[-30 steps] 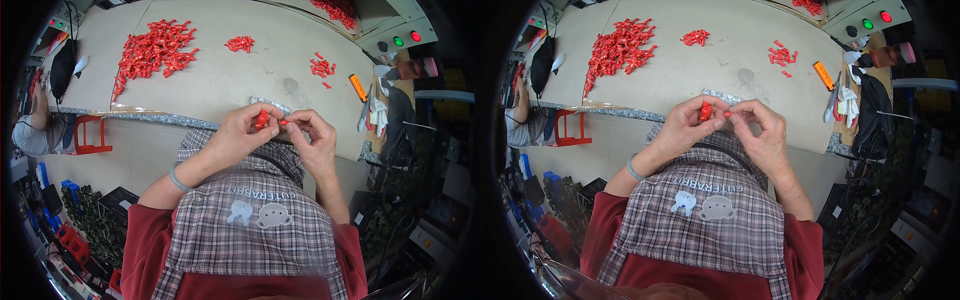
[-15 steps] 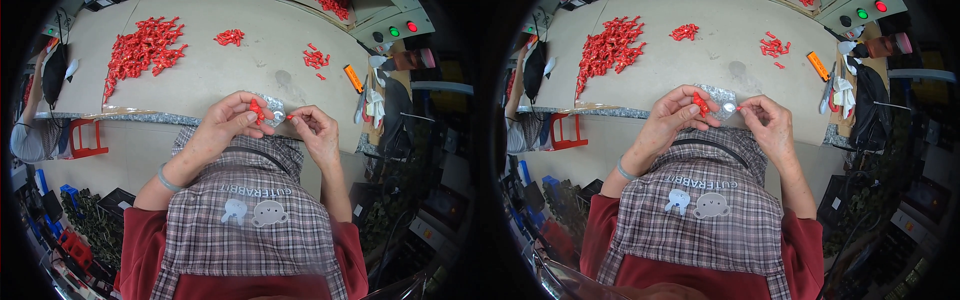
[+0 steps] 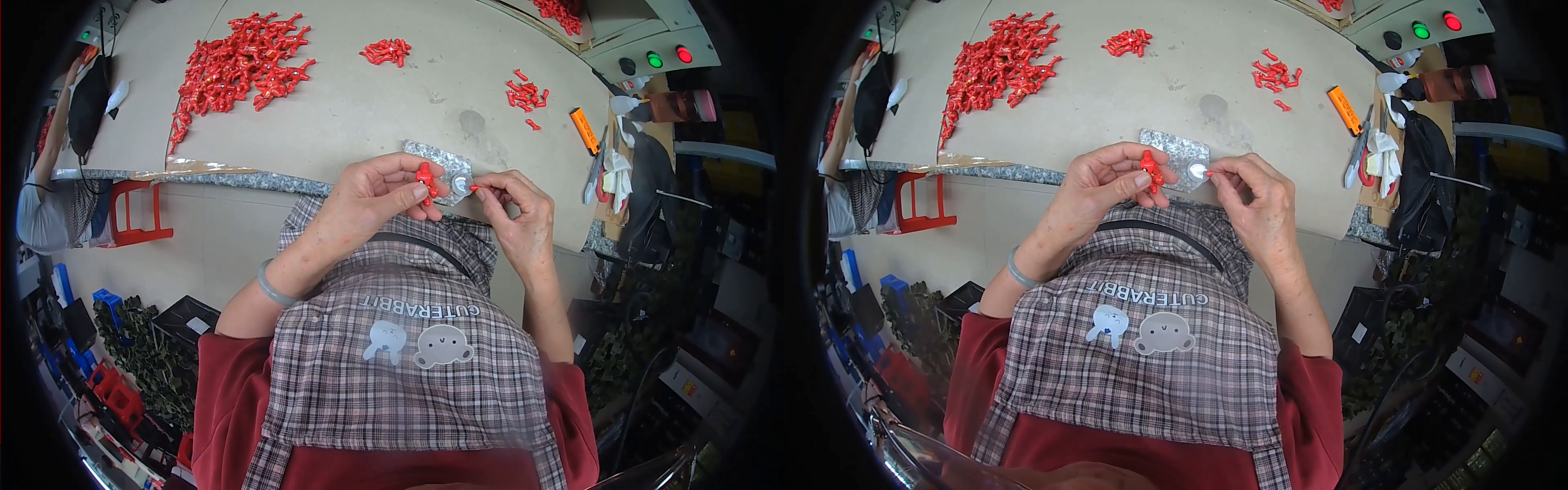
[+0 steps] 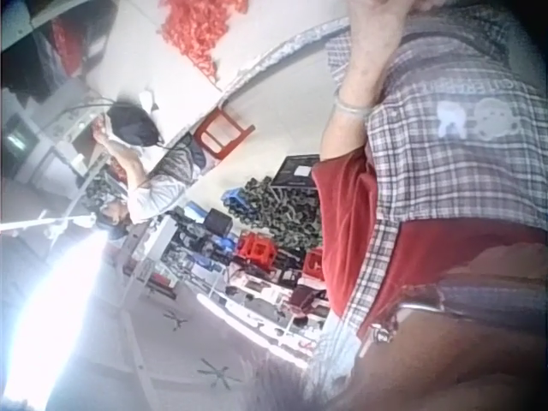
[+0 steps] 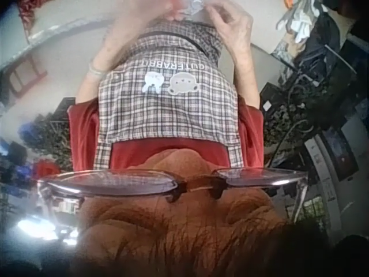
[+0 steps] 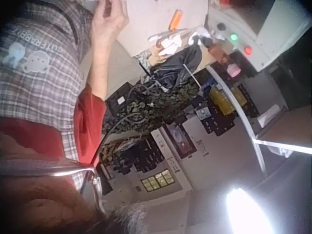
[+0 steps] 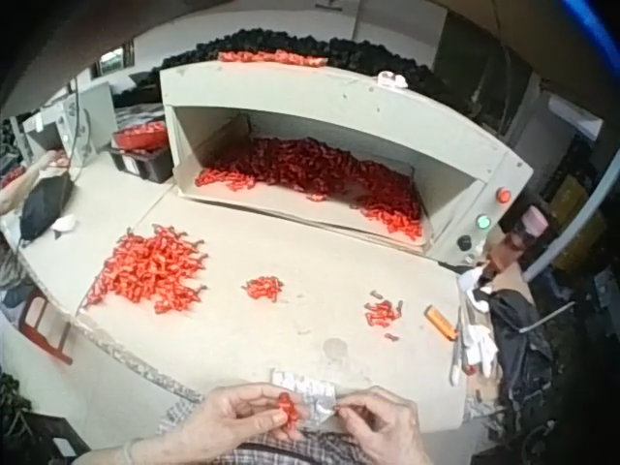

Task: The person assembles plastic toy figures by picking up toy bodies and limbs from the table, dipping pieces onto an adhesive pad, joining them together by hand, and wiping the toys with a cloth.

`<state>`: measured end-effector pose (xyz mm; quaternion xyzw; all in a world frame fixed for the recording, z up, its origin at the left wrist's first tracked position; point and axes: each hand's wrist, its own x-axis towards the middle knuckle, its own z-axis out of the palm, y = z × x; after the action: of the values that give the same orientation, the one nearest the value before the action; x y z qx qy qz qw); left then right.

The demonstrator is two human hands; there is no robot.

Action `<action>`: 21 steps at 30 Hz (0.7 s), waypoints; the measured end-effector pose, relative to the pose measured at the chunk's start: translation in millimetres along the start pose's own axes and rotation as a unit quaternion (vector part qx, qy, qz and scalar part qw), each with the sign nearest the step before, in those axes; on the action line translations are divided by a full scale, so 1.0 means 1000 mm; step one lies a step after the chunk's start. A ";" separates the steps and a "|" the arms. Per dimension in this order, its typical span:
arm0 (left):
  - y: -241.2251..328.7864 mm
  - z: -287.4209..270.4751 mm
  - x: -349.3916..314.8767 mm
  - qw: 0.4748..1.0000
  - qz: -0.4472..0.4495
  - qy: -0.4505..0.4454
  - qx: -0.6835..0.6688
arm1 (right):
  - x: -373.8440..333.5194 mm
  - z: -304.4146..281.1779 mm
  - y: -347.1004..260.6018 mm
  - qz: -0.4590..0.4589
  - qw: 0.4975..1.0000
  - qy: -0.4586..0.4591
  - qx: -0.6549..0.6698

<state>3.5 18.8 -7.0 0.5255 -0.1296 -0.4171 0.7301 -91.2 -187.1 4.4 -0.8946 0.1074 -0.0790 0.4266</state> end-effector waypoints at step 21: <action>-0.002 -0.001 0.001 1.000 0.001 -0.010 0.011 | 0.002 -0.004 -0.003 -0.029 0.999 -0.004 -0.034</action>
<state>3.9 18.5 -9.0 0.5288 -0.1424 -0.4202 0.7236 -89.5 -189.2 9.5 -0.9116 0.0824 -0.0843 0.3938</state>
